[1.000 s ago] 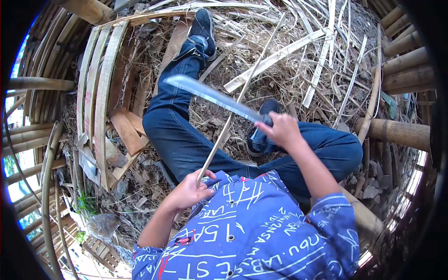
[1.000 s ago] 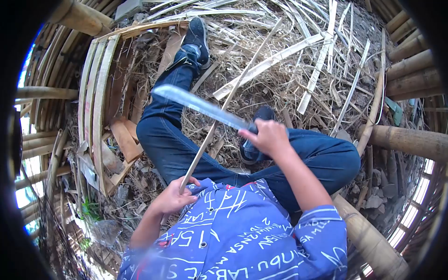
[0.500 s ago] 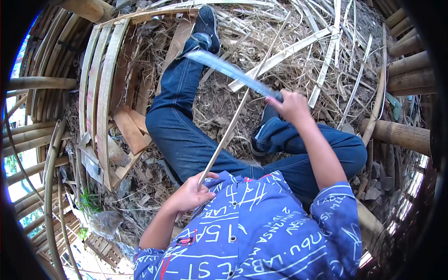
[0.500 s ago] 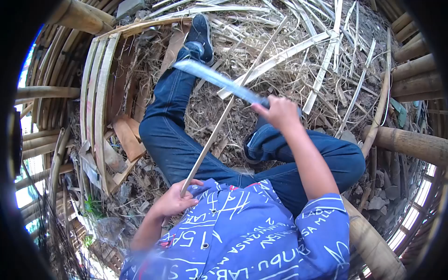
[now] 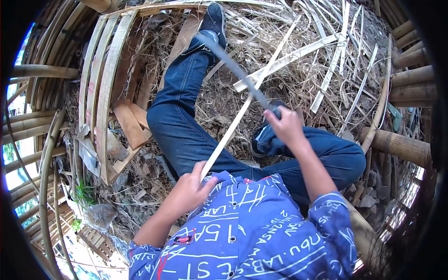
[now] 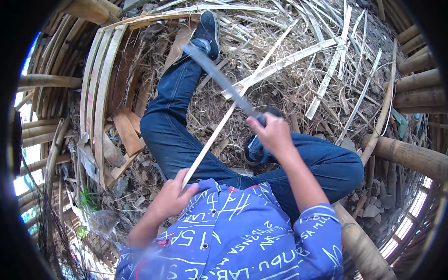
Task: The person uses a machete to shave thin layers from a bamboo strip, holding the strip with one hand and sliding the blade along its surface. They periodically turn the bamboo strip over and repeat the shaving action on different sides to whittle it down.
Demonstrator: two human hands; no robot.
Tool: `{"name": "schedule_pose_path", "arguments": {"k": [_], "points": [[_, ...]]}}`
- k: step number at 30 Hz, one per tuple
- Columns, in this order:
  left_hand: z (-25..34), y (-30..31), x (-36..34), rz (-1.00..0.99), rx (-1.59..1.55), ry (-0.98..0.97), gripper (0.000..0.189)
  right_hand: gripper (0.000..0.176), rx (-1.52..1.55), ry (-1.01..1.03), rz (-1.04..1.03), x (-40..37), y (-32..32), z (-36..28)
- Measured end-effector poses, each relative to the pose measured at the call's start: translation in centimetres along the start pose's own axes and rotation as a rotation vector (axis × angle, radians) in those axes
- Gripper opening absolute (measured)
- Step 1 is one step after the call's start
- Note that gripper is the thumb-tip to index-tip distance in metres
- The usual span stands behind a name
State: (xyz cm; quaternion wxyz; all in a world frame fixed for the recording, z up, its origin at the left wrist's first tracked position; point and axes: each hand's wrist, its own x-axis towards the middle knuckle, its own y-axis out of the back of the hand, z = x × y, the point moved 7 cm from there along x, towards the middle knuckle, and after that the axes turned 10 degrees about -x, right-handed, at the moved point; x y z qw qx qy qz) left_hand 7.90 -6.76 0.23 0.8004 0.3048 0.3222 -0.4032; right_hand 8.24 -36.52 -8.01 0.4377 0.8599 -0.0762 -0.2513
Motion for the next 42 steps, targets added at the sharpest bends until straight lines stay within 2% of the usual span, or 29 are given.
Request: {"name": "schedule_pose_path", "arguments": {"k": [2,3,7,8,11,13,18,20,24,30,33,35,36,38,42], "points": [[0.5,1.1,0.5,0.222,0.121,-0.179,0.037,0.058,0.09,0.094,-0.009,-3.0,-2.0,-2.5],[0.8,1.2,0.7,0.214,0.136,-0.163,0.03,0.058,0.112,0.118,-0.067,-4.4,-2.9,-3.6],[0.0,1.3,1.6,0.199,0.175,-0.143,0.026,0.058,0.133,0.255,-0.163,-8.3,-5.1,-7.3],[-0.2,1.3,1.7,0.2,0.165,-0.162,0.024,0.05,0.099,0.261,-0.195,-8.7,-5.4,-7.8],[-1.0,0.9,1.9,0.217,0.118,-0.188,0.022,0.054,0.023,0.314,-0.161,-9.0,-6.4,-8.0],[-1.3,0.6,2.0,0.233,0.079,-0.198,0.02,0.063,-0.083,0.347,-0.15,-8.8,-6.1,-7.9],[-1.5,-0.5,2.3,0.229,0.076,-0.224,0.022,0.066,-0.208,0.403,-0.082,-8.3,-6.0,-6.5],[-1.9,-0.7,1.9,0.204,0.045,-0.218,0.023,0.066,-0.291,0.314,-0.032,-7.2,-6.1,-4.7],[-3.0,-1.1,1.1,0.21,0.031,-0.245,0.021,0.066,-0.322,0.085,-0.08,-3.7,-3.8,-0.3],[-2.6,-0.6,0.9,0.234,0.064,-0.218,0.022,0.068,-0.445,0.177,0.007,-2.1,-3.2,-0.1],[-3.1,-0.8,-0.1,0.22,0.074,-0.217,0.022,0.068,-0.468,0.0,0.039,0.1,-2.0,1.9],[-3.6,-1.1,-1.0,0.2,0.071,-0.206,0.022,0.07,-0.338,-0.173,0.034,2.5,-0.3,5.2],[-3.6,-1.1,-1.0,0.201,0.076,-0.209,0.022,0.071,-0.33,-0.149,0.061,3.9,-0.2,7.2],[-3.2,-1.2,-0.9,0.227,0.094,-0.268,0.024,0.07,-0.414,-0.092,0.101,4.4,0.7,6.9],[-3.8,-0.7,-0.7,0.239,0.061,-0.171,0.021,0.068,-0.379,-0.114,0.113,3.8,0.6,5.5]]}}
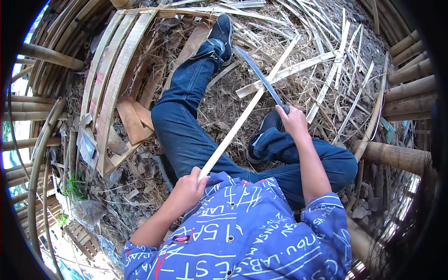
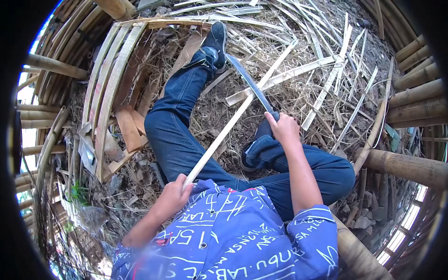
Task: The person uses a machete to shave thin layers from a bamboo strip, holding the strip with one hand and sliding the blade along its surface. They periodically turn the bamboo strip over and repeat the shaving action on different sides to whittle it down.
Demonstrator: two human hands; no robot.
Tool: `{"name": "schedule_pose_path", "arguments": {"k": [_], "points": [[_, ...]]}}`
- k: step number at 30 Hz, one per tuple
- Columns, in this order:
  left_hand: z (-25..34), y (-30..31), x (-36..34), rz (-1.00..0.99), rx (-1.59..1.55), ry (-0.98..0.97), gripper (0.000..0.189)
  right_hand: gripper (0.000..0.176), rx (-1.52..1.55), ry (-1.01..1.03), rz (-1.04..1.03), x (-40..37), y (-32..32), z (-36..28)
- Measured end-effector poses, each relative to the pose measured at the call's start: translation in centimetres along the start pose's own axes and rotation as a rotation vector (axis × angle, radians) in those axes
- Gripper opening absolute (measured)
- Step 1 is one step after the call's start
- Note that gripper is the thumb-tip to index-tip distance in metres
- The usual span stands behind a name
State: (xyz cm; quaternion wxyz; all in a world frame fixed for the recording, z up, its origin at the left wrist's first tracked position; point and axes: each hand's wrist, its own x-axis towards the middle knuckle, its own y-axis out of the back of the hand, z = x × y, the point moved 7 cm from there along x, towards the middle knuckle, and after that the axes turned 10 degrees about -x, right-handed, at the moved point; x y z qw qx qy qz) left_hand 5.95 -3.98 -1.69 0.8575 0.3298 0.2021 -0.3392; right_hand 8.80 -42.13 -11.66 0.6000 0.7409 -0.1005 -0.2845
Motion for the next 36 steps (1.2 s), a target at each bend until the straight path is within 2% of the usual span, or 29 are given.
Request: {"name": "schedule_pose_path", "arguments": {"k": [4,7,8,11,13,18,20,24,29,32,36], "points": [[0.9,0.3,0.7,0.028,-0.033,-0.042,0.022,0.062,0.291,0.046,-0.085,-4.7,0.3,-4.2],[2.1,0.5,1.8,0.047,-0.078,-0.041,0.022,0.059,0.424,0.211,-0.133,-10.1,0.1,-8.7],[2.3,0.4,2.3,0.04,-0.076,-0.044,0.022,0.059,0.392,0.278,-0.205,-11.8,0.2,-10.1],[3.1,0.5,3.2,0.113,-0.017,-0.169,0.023,0.061,0.398,0.414,-0.206,-15.4,0.3,-13.1],[2.4,0.0,3.5,0.099,0.007,-0.145,0.023,0.056,0.345,0.449,-0.227,-16.0,0.1,-13.8],[1.6,-1.4,3.4,0.088,0.028,-0.151,0.022,0.065,0.218,0.468,-0.232,-14.4,0.1,-12.8],[1.4,-1.7,3.1,0.079,-0.024,-0.118,0.02,0.067,0.117,0.452,-0.167,-13.6,-0.1,-11.9],[0.6,-2.1,2.3,0.069,-0.01,-0.096,0.02,0.068,0.012,0.244,-0.203,-9.1,-1.4,-7.7],[1.0,-2.6,1.7,0.04,-0.033,-0.109,0.02,0.068,-0.092,0.19,-0.093,-4.6,-0.3,-3.9],[0.7,-2.4,0.8,0.033,-0.028,-0.119,0.022,0.069,0.013,0.029,-0.08,-0.9,0.0,0.1],[0.8,-2.3,0.9,0.018,0.002,-0.123,0.024,0.07,-0.106,0.064,-0.032,1.7,0.3,1.3]]}}
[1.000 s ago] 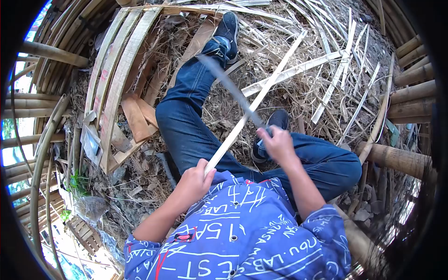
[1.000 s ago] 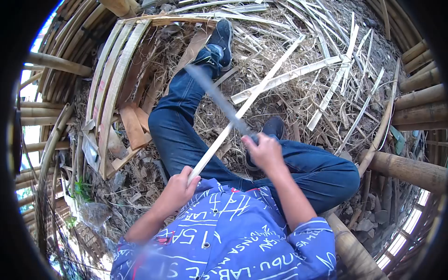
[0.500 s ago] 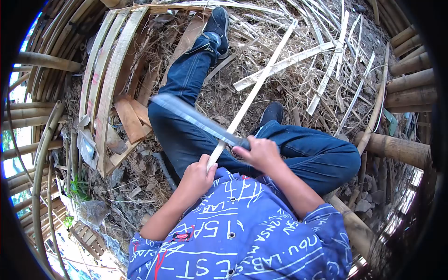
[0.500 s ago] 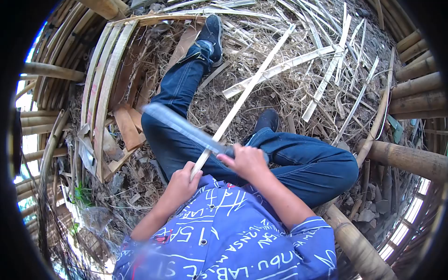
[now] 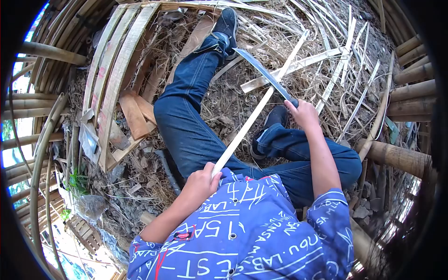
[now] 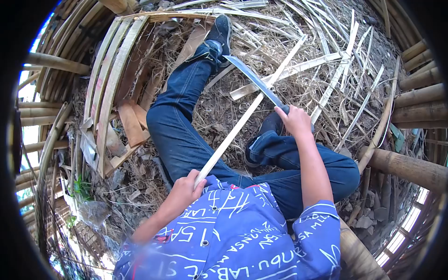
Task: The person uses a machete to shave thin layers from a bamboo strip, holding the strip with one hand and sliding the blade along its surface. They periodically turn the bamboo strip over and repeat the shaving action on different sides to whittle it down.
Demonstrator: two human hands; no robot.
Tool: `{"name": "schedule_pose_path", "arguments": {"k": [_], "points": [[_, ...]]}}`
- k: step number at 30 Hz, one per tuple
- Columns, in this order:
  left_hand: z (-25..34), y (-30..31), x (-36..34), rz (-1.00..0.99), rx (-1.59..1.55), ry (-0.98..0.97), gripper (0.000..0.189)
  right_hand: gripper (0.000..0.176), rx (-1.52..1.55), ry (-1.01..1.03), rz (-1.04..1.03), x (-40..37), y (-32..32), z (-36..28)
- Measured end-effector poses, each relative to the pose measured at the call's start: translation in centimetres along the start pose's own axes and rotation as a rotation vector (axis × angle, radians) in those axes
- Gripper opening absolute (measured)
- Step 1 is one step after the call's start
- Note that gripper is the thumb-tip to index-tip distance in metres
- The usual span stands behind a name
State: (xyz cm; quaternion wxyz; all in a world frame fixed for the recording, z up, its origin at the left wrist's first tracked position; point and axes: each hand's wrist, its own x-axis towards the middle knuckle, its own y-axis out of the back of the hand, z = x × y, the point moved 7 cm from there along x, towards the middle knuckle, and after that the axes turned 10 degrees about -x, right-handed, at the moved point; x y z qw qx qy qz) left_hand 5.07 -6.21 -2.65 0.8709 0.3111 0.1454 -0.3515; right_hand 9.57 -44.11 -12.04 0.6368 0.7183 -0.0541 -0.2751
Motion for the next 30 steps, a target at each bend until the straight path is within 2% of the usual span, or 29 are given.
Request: {"name": "schedule_pose_path", "arguments": {"k": [4,6,7,10,13,17,18,20,21,22,23,26,28,30], "points": [[0.7,0.5,-0.5,0.0,-0.032,-0.005,0.024,0.072,0.034,-0.086,-0.024,2.0,0.0,1.4],[1.2,1.4,-1.3,0.003,-0.014,-0.015,0.024,0.073,0.096,-0.221,0.007,3.1,0.5,3.4],[1.1,1.8,-1.7,-0.002,0.009,0.01,0.023,0.074,0.145,-0.239,-0.053,3.7,0.5,4.8],[0.8,2.1,-2.1,-0.036,-0.062,0.069,0.023,0.073,0.038,-0.142,0.036,3.5,1.9,5.3],[0.8,1.9,-1.5,0.003,-0.05,0.052,0.022,0.068,0.097,-0.198,0.036,2.6,2.3,4.4],[1.4,3.1,0.9,0.08,-0.031,0.015,0.02,0.063,0.395,-0.117,0.03,-1.7,2.5,0.2],[1.7,3.5,1.8,0.109,-0.041,-0.008,0.019,0.06,0.414,-0.095,0.051,-2.3,0.9,-0.3],[1.4,3.3,3.3,0.111,-0.015,-0.005,0.019,0.056,0.579,-0.031,-0.056,-5.1,0.7,-3.6],[1.3,3.2,4.0,0.129,0.003,-0.016,0.019,0.055,0.502,0.029,-0.01,-6.4,0.8,-5.1],[1.4,3.2,4.6,0.146,0.018,-0.03,0.019,0.054,0.593,0.069,-0.005,-8.0,1.0,-6.7],[1.6,3.0,5.2,0.14,0.02,-0.037,0.019,0.054,0.681,0.096,-0.084,-9.5,1.6,-8.5],[1.4,2.6,6.1,0.151,0.088,-0.01,0.019,0.052,0.676,0.131,-0.215,-12.3,1.0,-11.8],[1.2,2.1,6.4,0.164,0.019,-0.069,0.018,0.054,0.646,0.169,-0.288,-13.1,0.5,-13.1],[0.8,1.7,6.5,0.149,-0.011,-0.041,0.019,0.058,0.627,0.195,-0.256,-13.2,-0.5,-13.4]]}}
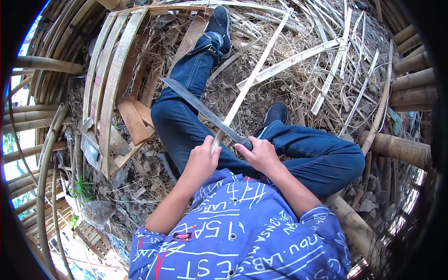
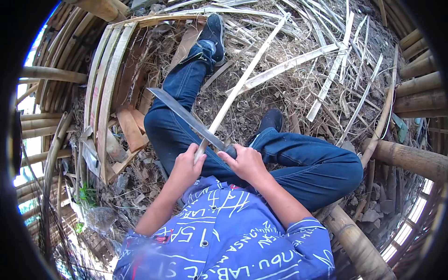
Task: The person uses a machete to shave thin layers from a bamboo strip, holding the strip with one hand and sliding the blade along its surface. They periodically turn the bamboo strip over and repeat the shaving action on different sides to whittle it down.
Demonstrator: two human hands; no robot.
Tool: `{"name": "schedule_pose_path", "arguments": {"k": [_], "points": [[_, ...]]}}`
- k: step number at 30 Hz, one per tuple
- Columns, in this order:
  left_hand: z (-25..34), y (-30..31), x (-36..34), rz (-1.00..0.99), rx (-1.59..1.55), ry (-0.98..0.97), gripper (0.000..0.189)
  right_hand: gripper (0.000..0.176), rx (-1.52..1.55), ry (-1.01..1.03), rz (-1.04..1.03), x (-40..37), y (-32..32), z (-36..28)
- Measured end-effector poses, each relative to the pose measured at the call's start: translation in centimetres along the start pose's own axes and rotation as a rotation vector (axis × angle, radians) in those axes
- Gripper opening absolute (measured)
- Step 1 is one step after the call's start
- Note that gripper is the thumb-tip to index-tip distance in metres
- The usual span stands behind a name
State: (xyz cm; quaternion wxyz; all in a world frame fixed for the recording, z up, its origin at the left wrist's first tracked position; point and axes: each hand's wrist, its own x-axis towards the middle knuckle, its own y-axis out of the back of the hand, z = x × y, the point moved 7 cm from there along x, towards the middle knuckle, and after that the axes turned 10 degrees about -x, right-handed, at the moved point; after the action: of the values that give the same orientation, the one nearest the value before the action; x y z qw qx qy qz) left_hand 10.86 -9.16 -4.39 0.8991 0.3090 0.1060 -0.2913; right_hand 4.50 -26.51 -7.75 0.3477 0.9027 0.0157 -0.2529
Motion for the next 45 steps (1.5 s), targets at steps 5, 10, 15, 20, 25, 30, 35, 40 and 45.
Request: {"name": "schedule_pose_path", "arguments": {"k": [5,10,15,20,25,30,35,40,45], "points": [[-0.3,-0.4,-0.3,-0.024,-0.056,0.03,0.019,0.067,-0.255,0.107,0.023,0.9,0.1,0.9],[-0.1,-0.2,-0.3,-0.039,-0.083,0.048,0.021,0.069,-0.357,0.148,0.037,1.5,0.9,0.8],[-0.2,-0.3,-0.2,-0.039,-0.08,0.037,0.021,0.067,-0.408,0.167,0.067,1.8,1.0,1.1],[0.2,-0.1,-0.2,-0.039,-0.112,0.034,0.021,0.065,-0.407,0.227,0.15,2.0,1.1,1.3],[0.5,0.0,-0.2,-0.068,-0.14,0.065,0.019,0.064,-0.429,0.251,0.156,2.2,1.1,1.5],[0.0,-0.1,-0.3,-0.07,-0.169,0.076,0.02,0.063,-0.444,0.267,0.172,2.3,1.4,1.5],[-0.4,-0.1,-0.4,-0.071,-0.202,0.107,0.021,0.062,-0.494,0.268,0.196,2.8,1.8,2.5],[-0.5,0.1,-0.5,-0.068,-0.2,0.045,0.02,0.06,-0.505,0.296,0.225,3.1,2.5,2.7],[-1.7,2.0,-1.3,-0.093,-0.184,0.143,0.019,0.062,-0.554,0.036,0.272,4.8,4.8,7.3]]}}
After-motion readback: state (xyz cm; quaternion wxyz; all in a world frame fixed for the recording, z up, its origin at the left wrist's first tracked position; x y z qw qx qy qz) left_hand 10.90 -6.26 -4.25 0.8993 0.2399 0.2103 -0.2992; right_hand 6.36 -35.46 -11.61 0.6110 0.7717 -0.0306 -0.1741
